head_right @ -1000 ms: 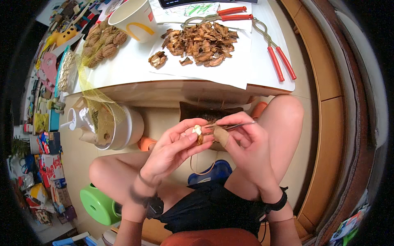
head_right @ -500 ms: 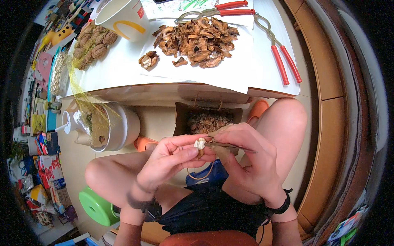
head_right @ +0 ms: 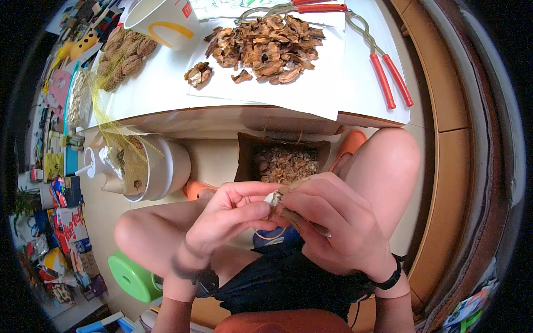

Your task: Peel the outer skin or inner membrane from walnut pieces using hands and tweezers.

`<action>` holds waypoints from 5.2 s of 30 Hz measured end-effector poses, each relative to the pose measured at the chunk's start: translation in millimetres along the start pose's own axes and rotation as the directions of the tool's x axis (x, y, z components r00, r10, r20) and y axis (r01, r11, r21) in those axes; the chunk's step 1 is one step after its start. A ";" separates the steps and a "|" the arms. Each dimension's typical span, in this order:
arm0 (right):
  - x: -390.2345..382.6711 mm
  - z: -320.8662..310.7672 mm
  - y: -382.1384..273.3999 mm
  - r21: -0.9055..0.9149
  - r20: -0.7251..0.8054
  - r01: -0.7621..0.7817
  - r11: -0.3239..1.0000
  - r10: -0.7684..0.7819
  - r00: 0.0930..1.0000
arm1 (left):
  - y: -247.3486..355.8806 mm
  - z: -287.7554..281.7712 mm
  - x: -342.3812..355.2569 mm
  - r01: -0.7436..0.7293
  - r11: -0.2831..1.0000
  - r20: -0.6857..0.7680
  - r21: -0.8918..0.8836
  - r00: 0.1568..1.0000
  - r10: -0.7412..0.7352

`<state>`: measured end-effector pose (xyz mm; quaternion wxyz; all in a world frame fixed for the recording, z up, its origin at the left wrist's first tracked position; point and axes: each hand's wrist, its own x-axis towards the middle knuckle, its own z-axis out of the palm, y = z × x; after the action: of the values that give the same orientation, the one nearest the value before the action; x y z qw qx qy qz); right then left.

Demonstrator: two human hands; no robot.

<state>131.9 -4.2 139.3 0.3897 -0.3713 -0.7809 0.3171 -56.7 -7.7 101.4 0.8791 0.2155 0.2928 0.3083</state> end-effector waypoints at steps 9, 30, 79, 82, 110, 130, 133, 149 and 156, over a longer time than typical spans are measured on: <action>-0.8 -2.6 -3.5 -0.059 0.055 0.039 0.998 -0.035 0.998 | -2.0 -0.7 -0.9 0.004 1.000 0.012 -0.011 1.000 -0.004; -15.5 13.9 4.7 -0.133 -0.162 0.027 0.991 -0.049 0.986 | -10.3 -3.6 2.1 -0.061 0.997 -0.001 -0.053 0.998 0.061; -22.9 23.0 14.1 0.214 -0.281 -0.205 0.955 0.262 0.923 | -13.3 8.8 7.0 -0.136 0.991 -0.071 0.001 0.988 0.135; -24.6 26.2 12.3 0.316 -0.288 -0.276 0.908 0.369 0.884 | -17.5 5.2 7.8 -0.169 0.983 -0.108 0.074 0.978 0.176; -19.1 42.4 7.4 0.441 -0.321 -0.239 0.865 0.400 0.858 | -27.6 21.6 15.3 -0.436 0.898 -0.213 -0.065 0.885 0.414; -20.7 42.6 10.5 0.338 -0.373 -0.224 0.914 0.349 0.860 | -31.3 25.5 17.8 -0.484 0.874 -0.208 0.041 0.851 0.482; -21.3 42.1 11.1 0.335 -0.368 -0.233 0.913 0.354 0.860 | -31.7 24.7 17.4 -0.477 0.878 -0.211 0.044 0.855 0.475; -21.4 42.3 6.6 0.360 -0.396 -0.213 0.908 0.355 0.847 | -31.3 27.2 16.0 -0.448 0.892 -0.241 0.061 0.860 0.449; -22.3 43.6 9.6 0.321 -0.399 -0.175 0.931 0.300 0.866 | -33.0 27.8 15.0 -0.477 0.873 -0.247 0.102 0.838 0.487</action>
<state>107.7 -26.6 101.9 0.5617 -0.4699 -0.5680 0.3756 -15.4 -26.8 97.6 0.7220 0.2552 0.3495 0.5398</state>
